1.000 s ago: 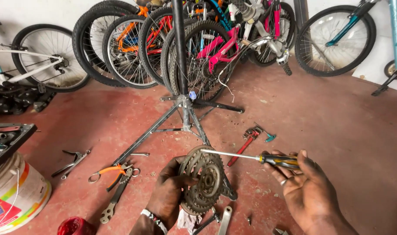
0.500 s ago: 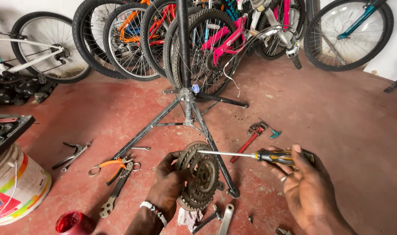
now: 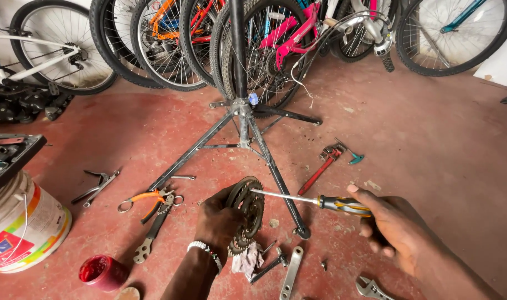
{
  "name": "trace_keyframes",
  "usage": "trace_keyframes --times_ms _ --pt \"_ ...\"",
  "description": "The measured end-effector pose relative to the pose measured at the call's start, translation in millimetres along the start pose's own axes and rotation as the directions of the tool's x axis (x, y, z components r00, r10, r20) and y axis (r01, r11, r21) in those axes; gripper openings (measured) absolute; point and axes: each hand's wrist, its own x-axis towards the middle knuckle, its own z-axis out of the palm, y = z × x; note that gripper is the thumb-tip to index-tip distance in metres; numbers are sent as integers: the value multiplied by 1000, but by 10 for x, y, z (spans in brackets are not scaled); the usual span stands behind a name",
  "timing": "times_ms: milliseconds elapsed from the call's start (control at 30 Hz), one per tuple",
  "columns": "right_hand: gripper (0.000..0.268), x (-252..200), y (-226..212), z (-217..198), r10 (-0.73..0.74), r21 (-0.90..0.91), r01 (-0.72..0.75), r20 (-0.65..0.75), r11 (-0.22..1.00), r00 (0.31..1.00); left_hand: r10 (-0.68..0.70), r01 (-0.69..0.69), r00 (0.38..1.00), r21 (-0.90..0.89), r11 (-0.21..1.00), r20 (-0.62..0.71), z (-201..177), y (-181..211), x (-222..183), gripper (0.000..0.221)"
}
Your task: Disassembling a bicycle crankset using various hand tools like a screwdriver and pliers.
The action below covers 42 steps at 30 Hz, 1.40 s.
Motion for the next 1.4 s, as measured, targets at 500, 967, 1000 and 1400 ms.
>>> trace_keyframes --times_ms 500,967,1000,1400 --pt "24 465 374 -161 -520 69 523 280 850 807 39 -40 998 -16 999 -53 81 -29 65 48" --pt "61 248 151 -294 -157 -265 188 133 946 979 -68 72 996 74 995 -54 232 -181 25 47" --pt "52 209 154 -287 -184 -229 214 144 950 972 -127 141 989 209 968 -80 238 -159 -6 35" --pt "24 417 478 -190 -645 82 639 111 764 756 43 -8 989 238 971 -141 311 -125 -137 61"
